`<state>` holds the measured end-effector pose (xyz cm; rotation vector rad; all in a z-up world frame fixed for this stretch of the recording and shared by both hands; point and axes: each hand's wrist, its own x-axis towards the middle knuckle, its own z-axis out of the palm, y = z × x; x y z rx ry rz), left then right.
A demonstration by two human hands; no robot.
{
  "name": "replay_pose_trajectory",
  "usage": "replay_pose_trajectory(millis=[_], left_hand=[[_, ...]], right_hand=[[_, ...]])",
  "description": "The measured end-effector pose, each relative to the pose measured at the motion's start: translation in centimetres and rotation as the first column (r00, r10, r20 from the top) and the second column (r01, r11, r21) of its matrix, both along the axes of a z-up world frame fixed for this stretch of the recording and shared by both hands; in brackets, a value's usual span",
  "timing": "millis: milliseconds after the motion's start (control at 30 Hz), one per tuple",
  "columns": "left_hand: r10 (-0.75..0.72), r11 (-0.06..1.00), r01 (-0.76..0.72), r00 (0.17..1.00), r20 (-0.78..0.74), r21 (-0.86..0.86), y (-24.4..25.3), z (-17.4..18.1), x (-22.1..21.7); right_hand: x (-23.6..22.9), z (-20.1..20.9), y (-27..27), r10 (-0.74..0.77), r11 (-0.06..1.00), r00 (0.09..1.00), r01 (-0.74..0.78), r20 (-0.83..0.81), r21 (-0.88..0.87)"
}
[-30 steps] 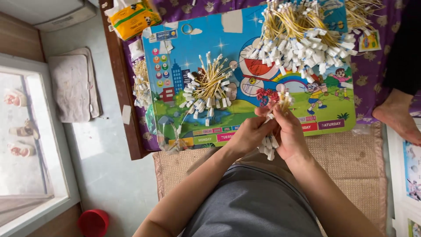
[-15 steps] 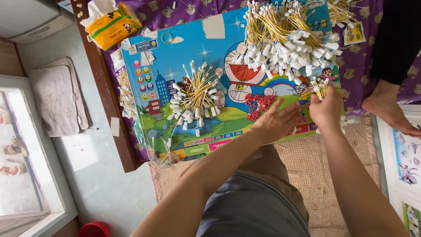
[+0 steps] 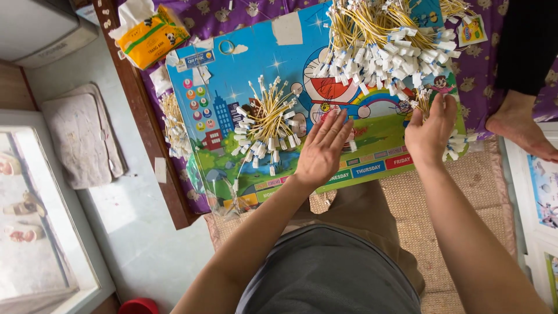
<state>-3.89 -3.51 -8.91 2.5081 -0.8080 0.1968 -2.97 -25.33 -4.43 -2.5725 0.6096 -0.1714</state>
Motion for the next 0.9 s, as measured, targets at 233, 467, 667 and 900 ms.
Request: replay_pose_trajectory(millis=[233, 467, 667, 900], left_hand=[[0.146, 0.916, -0.224, 0.959, -0.242, -0.334, 9.0, 1.6, 1.2], [0.472, 0.852, -0.516, 0.829, -0.299, -0.085, 13.4, 0.9, 2.7], [0.447, 0.892, -0.443, 0.838, -0.313, 0.086, 10.5, -1.1, 4.7], [0.338, 0.923, -0.385, 0.812, -0.476, -0.002, 11.9, 0.0, 4.3]], right_hand=[[-4.0, -6.2, 5.0, 0.33, 0.941, 0.914, -0.337, 0.238, -0.011], [-1.0, -7.0, 9.7, 0.394, 0.907, 0.915, -0.403, 0.089, 0.123], [0.5, -5.4, 10.2, 0.344, 0.904, 0.923, -0.375, 0.173, 0.205], [1.4, -1.8, 10.9, 0.348, 0.808, 0.902, -0.426, 0.254, 0.406]])
